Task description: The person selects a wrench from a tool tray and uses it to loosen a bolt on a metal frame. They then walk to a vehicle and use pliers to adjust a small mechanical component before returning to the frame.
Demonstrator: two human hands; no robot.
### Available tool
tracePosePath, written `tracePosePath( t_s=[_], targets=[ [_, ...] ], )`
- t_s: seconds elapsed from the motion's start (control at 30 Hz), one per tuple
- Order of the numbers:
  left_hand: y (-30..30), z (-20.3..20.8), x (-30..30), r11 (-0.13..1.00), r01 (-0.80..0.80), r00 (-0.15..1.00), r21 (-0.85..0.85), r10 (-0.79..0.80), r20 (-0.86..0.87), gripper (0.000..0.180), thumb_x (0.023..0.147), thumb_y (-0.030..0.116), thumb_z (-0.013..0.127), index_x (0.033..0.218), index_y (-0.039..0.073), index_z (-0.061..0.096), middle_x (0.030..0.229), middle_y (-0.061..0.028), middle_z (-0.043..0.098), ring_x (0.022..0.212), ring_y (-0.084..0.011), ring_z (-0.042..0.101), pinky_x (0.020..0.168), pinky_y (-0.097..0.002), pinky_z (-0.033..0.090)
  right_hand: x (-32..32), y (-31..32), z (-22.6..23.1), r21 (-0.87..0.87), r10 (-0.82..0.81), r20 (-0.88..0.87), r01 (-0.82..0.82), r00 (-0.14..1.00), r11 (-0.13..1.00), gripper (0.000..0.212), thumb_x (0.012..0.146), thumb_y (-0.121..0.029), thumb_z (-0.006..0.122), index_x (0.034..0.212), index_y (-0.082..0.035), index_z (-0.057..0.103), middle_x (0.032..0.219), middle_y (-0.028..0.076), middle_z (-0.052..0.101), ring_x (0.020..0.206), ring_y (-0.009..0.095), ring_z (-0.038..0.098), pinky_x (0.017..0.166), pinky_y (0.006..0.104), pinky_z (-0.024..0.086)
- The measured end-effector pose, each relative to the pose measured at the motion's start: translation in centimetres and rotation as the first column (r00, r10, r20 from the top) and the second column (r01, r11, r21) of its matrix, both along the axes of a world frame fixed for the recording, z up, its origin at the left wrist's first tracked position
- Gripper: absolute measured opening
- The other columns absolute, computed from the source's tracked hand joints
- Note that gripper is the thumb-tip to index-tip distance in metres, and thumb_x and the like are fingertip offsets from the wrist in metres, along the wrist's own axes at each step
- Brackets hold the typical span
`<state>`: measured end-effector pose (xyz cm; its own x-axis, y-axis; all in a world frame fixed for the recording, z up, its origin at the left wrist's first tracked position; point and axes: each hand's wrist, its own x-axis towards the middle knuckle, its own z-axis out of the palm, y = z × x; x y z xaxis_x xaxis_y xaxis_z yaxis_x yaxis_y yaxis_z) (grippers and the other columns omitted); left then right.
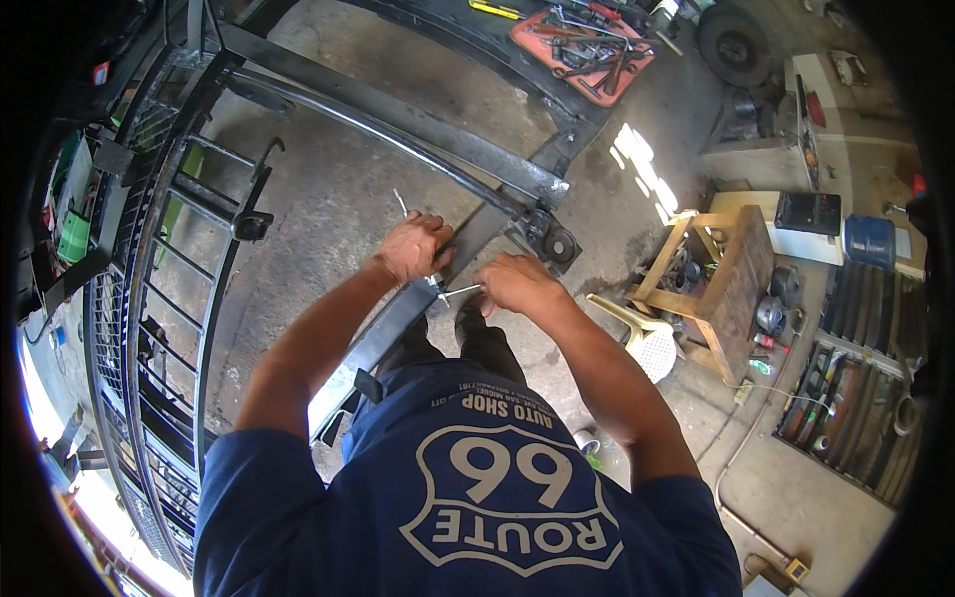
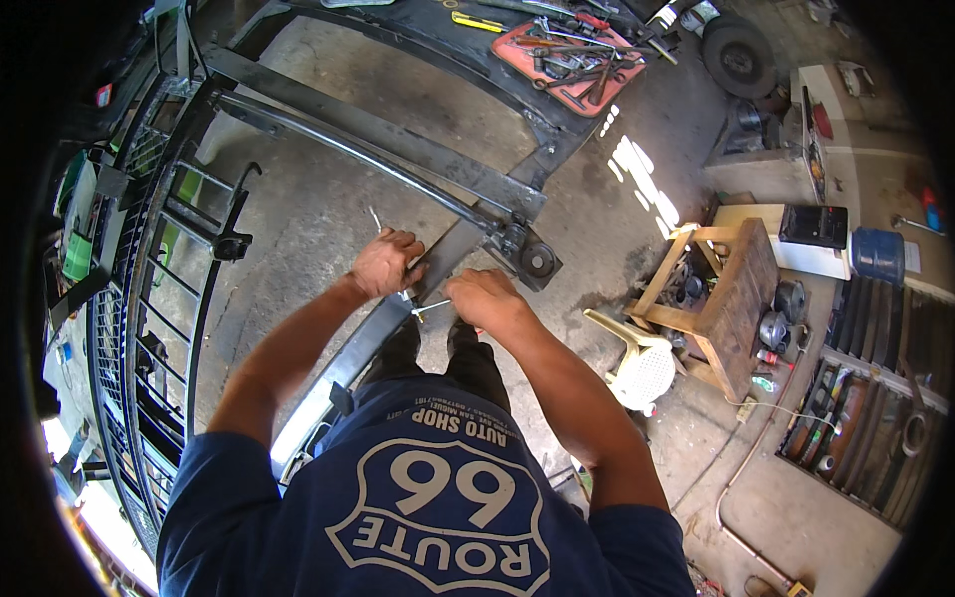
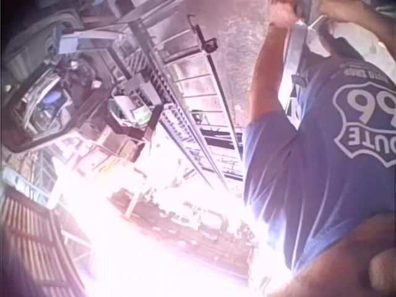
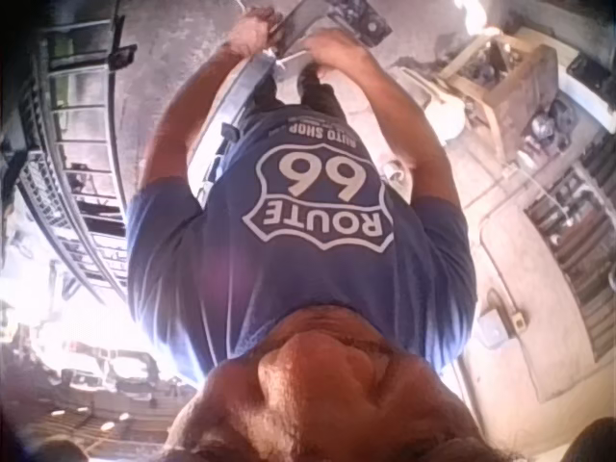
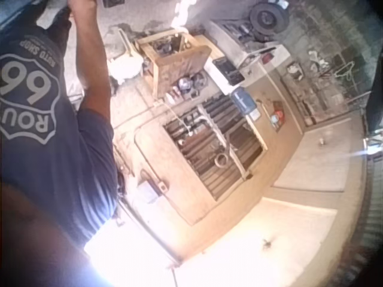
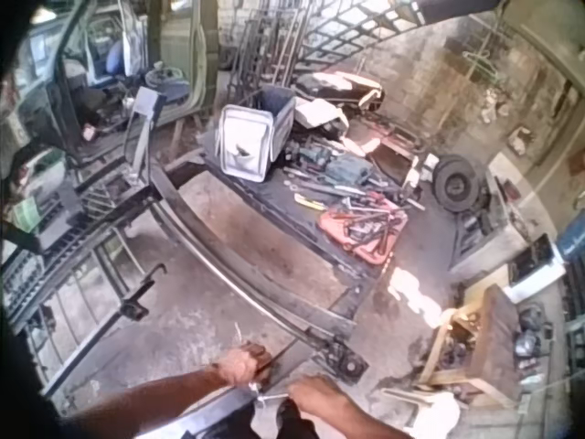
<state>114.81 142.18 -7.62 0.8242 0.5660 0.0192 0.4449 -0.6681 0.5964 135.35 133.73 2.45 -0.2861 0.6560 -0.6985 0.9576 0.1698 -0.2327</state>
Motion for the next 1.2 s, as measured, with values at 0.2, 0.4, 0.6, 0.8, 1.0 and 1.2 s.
tracePosePath(
  t_s=[0.2,0.4,0.6,0.8,1.0,1.2],
  targets=[
    [-5.9,1.0,3.3,0.317,-0.91,0.33,-0.267,0.944,-0.004,0.066,0.072,0.023,0.088,0.127,0.001,0.058,0.127,-0.0226,0.06,0.13,-0.0361,0.054,0.11,-0.0481,0.042,0.1,-1.6,-0.5,-0.031,-0.078,-0.042,0.077,0.996,0.997,0.02,0.085,-0.017,0.074,0.104,-0.012,0.075,0.102,0.015,0.075,0.102,0.036,0.072,0.082,0.0469,0.057],
    [-3.3,-0.6,4.5,0.257,-0.861,0.421,-0.44,0.844,-0.331,0.053,0.072,0.021,0.082,0.117,0.002,0.06,0.115,-0.0255,0.067,0.113,-0.0407,0.066,0.097,-0.0453,0.053,-1.9,-3.4,-0.1,-0.021,-0.181,-0.088,0.18,0.979,0.983,0.026,0.091,-0.009,0.062,0.115,-0.008,0.07,0.105,0.02,0.074,0.104,0.04,0.07,0.086,0.0489,0.057],
    [-2.7,0.0,5.9,0.381,-0.855,0.502,-0.352,0.781,-0.373,0.05,0.078,0.034,0.08,0.118,0.008,0.065,0.12,-0.022,0.066,0.111,-0.0416,0.067,0.097,-0.0478,0.054,-2.0,-4.3,-0.4,0.008,-0.21,-0.189,0.215,0.959,0.977,0.044,0.087,-0.001,0.056,0.13,-0.004,0.063,0.105,0.027,0.072,0.102,0.044,0.07,0.089,0.0513,0.056],
    [-3.4,0.6,7.0,0.39,-0.895,0.446,-0.216,0.803,-0.396,0.05,0.081,0.049,0.08,0.109,0.007,0.072,0.124,-0.0208,0.063,0.108,-0.0447,0.067,0.093,-0.0513,0.055,1.1,-4.7,0.1,-0.121,-0.029,-0.24,0.0,0.97,0.993,0.057,0.087,0.0,0.056,0.143,-0.01,0.058,0.103,0.027,0.072,0.098,0.044,0.072,0.082,0.0514,0.057],
    [-5.0,0.0,9.3,0.426,-0.904,0.413,-0.046,0.838,-0.357,0.047,0.089,0.049,0.072,0.107,0.006,0.07,0.12,-0.0183,0.061,0.113,-0.0429,0.062,0.095,-0.0542,0.051,2.4,-5.8,1.0,-0.059,-0.079,-0.259,0.065,0.963,0.996,0.043,0.088,-0.002,0.055,0.129,-0.006,0.067,0.106,0.026,0.074,0.099,0.042,0.074,0.086,0.0508,0.059],
    [-6.8,-1.1,10.0,0.535,-0.834,0.467,0.131,0.813,-0.348,0.038,0.096,0.042,0.064,0.105,0.006,0.065,0.116,-0.018,0.062,0.114,-0.041,0.059,0.095,-0.0547,0.049,3.0,-6.1,-0.1,-0.104,-0.062,-0.366,0.026,0.929,0.994,0.034,0.088,-0.003,0.056,0.119,-0.001,0.069,0.11,0.025,0.074,0.104,0.043,0.072,0.088,0.0516,0.058]
  ],
)
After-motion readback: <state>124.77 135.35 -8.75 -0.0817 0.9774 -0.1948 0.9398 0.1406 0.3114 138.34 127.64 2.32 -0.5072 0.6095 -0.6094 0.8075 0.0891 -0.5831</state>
